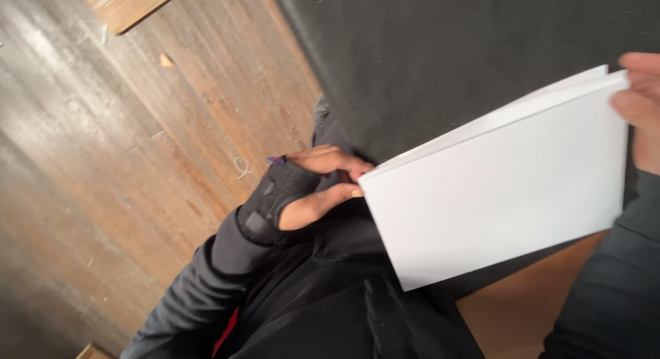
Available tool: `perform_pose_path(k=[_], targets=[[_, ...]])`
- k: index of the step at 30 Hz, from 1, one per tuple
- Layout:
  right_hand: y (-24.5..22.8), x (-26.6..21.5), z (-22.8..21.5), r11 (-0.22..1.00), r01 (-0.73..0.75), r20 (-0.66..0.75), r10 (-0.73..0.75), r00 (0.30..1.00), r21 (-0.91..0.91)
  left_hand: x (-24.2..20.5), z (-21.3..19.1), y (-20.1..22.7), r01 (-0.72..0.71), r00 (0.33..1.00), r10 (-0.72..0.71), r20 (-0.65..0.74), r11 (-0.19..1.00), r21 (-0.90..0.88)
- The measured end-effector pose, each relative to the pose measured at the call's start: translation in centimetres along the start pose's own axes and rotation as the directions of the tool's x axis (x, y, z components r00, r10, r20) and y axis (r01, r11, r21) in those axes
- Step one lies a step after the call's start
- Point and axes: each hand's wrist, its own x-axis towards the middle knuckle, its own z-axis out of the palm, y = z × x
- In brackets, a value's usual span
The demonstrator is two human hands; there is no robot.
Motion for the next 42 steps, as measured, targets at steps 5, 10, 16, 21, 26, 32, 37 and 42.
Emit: perform_pose_path(k=[5,10,16,21,26,32,37,42], targets=[[-7.5,0.3,3.3,0.997,-0.004,-0.029,0.006,1.0,0.081,-0.1,0.4,-0.7,0.019,0.999,-0.016,-0.041,0.997,0.073],[-10.2,0.1,3.1,0.989,-0.058,-0.009,0.06,0.998,0.135,0.0,0.4,-1.2,-0.006,0.999,0.01,-0.031,0.992,0.124],[-8.7,-0.6,2.3,0.973,-0.14,0.065,0.13,0.989,0.183,0.2,0.4,-0.9,-0.034,0.999,0.036,-0.01,0.984,0.174],[-8.6,-0.3,2.8,0.985,-0.171,0.075,0.169,0.983,0.024,0.2,0.5,-0.9,0.0,1.0,0.003,-0.014,0.987,0.162],[-5.4,-0.1,1.4,0.986,-0.155,0.118,0.16,0.98,-0.056,0.3,0.5,-0.9,-0.028,0.999,0.03,-0.017,0.994,0.102],[-5.2,0.1,1.1,0.979,-0.059,0.212,0.1,0.972,-0.193,0.5,0.4,-0.8,-0.015,1.0,0.016,-0.005,0.994,0.107],[-4.9,0.0,1.7,0.974,-0.05,0.201,0.095,0.975,-0.219,0.5,0.4,-0.6,0.018,1.0,-0.017,-0.009,0.989,0.145],[-5.0,-0.3,2.2,0.983,-0.059,0.145,0.085,0.986,-0.173,0.5,0.6,-0.4,0.004,1.0,-0.003,-0.007,0.985,0.173]])
